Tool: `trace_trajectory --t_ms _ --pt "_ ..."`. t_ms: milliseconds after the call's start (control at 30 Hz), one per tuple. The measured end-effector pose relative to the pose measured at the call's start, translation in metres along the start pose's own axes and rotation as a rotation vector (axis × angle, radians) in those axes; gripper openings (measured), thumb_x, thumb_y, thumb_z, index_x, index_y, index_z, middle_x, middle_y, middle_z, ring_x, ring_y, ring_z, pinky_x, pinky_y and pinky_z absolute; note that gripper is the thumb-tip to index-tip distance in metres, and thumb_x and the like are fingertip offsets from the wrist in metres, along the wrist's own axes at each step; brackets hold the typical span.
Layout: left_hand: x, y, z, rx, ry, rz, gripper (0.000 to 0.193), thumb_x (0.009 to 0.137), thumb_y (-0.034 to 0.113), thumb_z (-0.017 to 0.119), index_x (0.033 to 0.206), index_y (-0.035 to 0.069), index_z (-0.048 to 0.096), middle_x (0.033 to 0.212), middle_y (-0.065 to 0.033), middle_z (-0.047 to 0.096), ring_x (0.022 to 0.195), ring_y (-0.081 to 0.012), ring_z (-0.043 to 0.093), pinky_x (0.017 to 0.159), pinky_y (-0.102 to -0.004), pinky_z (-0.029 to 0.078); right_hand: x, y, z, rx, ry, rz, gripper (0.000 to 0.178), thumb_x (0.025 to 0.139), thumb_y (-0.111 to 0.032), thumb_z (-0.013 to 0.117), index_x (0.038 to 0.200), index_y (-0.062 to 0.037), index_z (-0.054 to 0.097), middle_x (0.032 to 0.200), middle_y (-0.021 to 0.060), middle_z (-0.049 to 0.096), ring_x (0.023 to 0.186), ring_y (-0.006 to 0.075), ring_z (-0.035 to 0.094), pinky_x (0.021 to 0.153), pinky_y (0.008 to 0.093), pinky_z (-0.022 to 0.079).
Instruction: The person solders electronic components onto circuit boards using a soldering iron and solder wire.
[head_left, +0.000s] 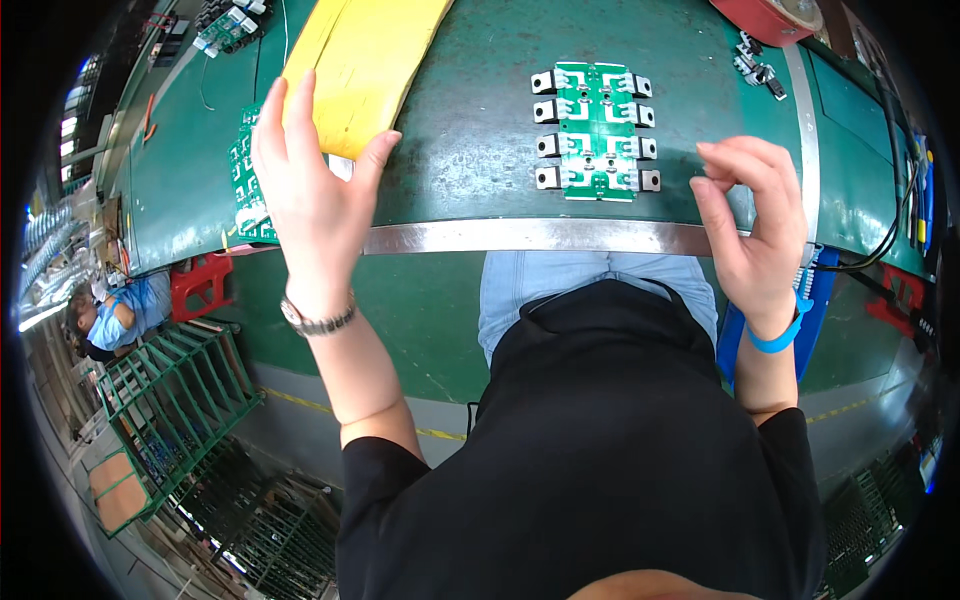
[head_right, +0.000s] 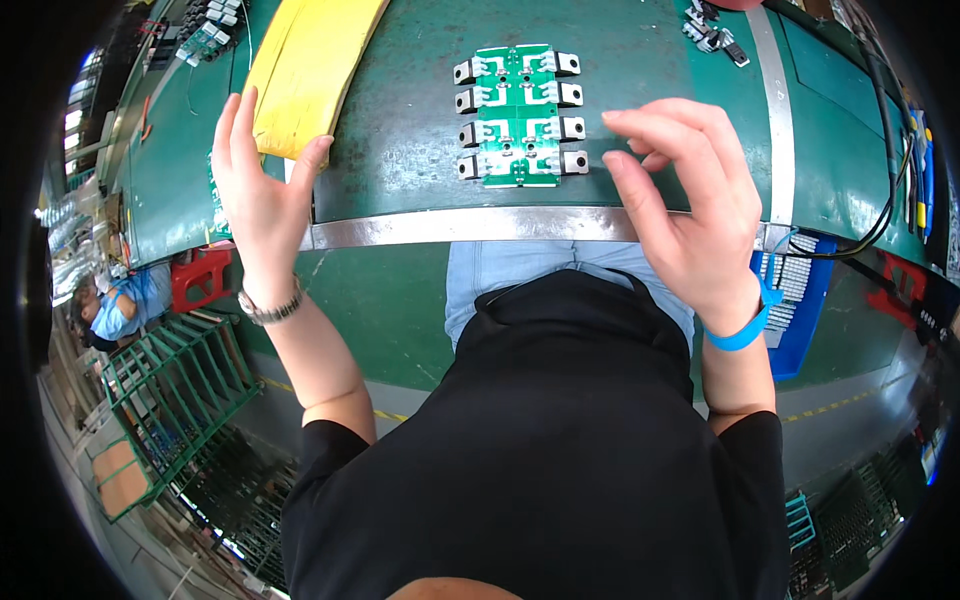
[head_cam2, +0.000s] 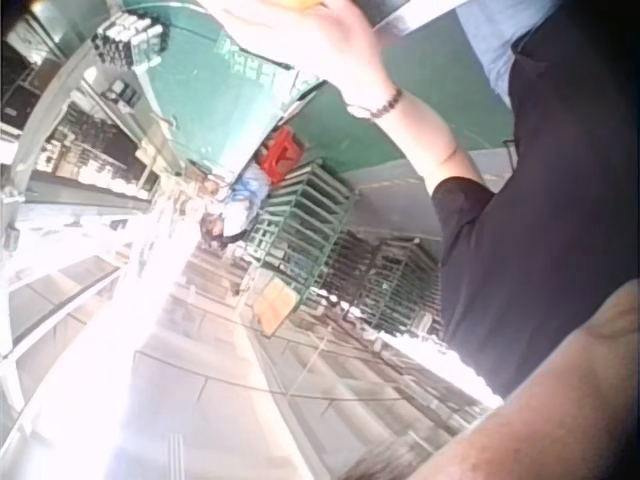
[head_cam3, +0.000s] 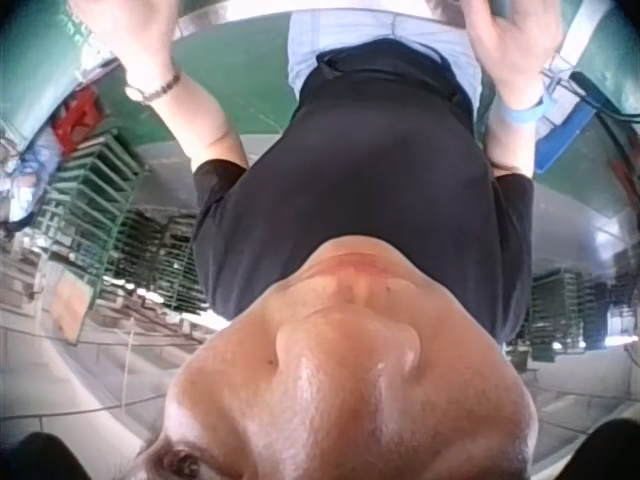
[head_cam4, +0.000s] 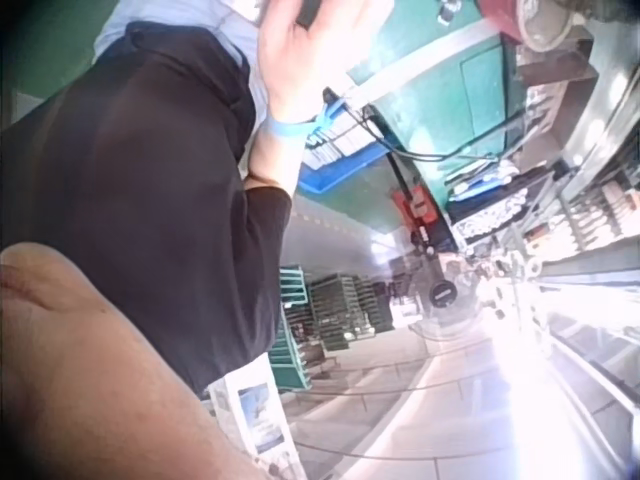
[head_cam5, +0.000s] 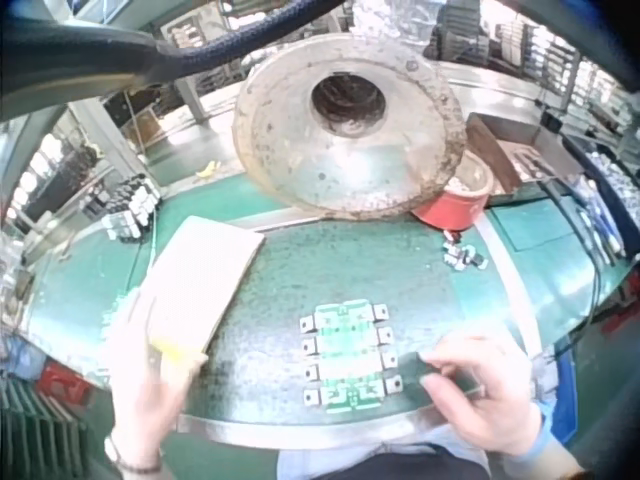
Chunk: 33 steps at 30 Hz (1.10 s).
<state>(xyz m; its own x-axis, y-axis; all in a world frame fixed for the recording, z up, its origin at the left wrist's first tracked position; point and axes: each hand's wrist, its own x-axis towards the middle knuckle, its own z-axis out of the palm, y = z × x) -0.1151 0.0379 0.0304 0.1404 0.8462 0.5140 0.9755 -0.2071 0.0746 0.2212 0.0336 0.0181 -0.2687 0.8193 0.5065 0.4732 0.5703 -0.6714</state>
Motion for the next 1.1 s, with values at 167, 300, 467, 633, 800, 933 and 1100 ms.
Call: trace_trajectory --t_ms 167,300,467,633,800,933,1100 --pt "0.018 -0.023 0.007 0.175 -0.245 0.056 0.077 0.071 0.048 0.078 0.129 0.003 0.054 0.131 -0.0208 0.053 0.121 -0.0383 0.048 0.102 -0.0491 0.037 0.002 0.000 -0.004 -0.008 0.015 -0.024 0.029 0.079 0.008 0.069 0.106 -0.0035 0.067 0.100 0.0094 0.060 0.076 0.0136 0.059 0.063 0.0239 0.050" --pt "0.030 -0.005 0.003 0.409 -0.308 0.134 0.055 0.077 0.038 0.069 0.118 0.002 0.062 0.117 -0.0167 0.064 0.110 -0.0327 0.060 0.091 -0.0436 0.048 0.003 0.001 -0.012 -0.036 0.034 -0.038 0.029 0.079 0.007 0.069 0.105 -0.0046 0.067 0.100 0.0093 0.061 0.075 0.0137 0.060 0.061 0.0239 0.050" --pt "0.048 0.005 -0.008 0.535 -0.296 0.145 0.029 0.085 0.021 0.058 0.109 0.007 0.064 0.090 -0.0109 0.071 0.073 -0.0273 0.069 0.059 -0.0391 0.056 0.005 0.006 -0.022 -0.065 0.047 -0.075 0.026 0.080 0.006 0.068 0.104 -0.0049 0.068 0.100 0.0085 0.061 0.073 0.0132 0.062 0.059 0.0237 0.050" --pt "0.054 -0.024 0.002 0.236 -0.335 0.227 0.042 0.086 0.028 0.063 0.123 0.008 0.058 0.110 -0.0131 0.067 0.101 -0.0292 0.064 0.083 -0.0398 0.053 0.008 0.006 -0.026 -0.093 0.081 -0.107 0.026 0.079 0.008 0.067 0.101 -0.0054 0.069 0.097 0.0076 0.063 0.071 0.0117 0.062 0.058 0.0219 0.049" --pt "0.049 -0.047 0.022 0.220 -0.393 0.099 0.077 0.075 0.046 0.075 0.137 0.009 0.048 0.141 -0.0141 0.047 0.125 -0.0335 0.049 0.100 -0.0415 0.043 0.022 0.001 -0.027 -0.175 0.010 -0.111 0.019 0.082 0.005 0.067 0.101 0.0003 0.068 0.100 0.0097 0.063 0.072 0.0120 0.058 0.064 0.0234 0.048" --pt "0.067 -0.036 0.003 0.291 -0.579 0.010 0.061 0.081 0.034 0.066 0.135 0.012 0.049 0.122 -0.0216 0.060 0.104 -0.0359 0.063 0.090 -0.0459 0.051 0.030 0.006 -0.029 -0.167 0.005 -0.154 0.019 0.083 0.004 0.067 0.101 0.0006 0.068 0.101 0.0097 0.064 0.074 0.0124 0.058 0.065 0.0234 0.048" --pt "0.087 -0.052 -0.032 0.378 -0.040 0.079 0.034 0.091 0.026 0.057 0.124 0.016 0.058 0.090 -0.0140 0.070 0.079 -0.0339 0.068 0.068 -0.0441 0.056 0.029 0.007 -0.039 -0.235 -0.017 -0.189 0.024 0.083 0.003 0.066 0.106 0.0000 0.064 0.098 0.0099 0.062 0.076 0.0145 0.059 0.065 0.0243 0.048"
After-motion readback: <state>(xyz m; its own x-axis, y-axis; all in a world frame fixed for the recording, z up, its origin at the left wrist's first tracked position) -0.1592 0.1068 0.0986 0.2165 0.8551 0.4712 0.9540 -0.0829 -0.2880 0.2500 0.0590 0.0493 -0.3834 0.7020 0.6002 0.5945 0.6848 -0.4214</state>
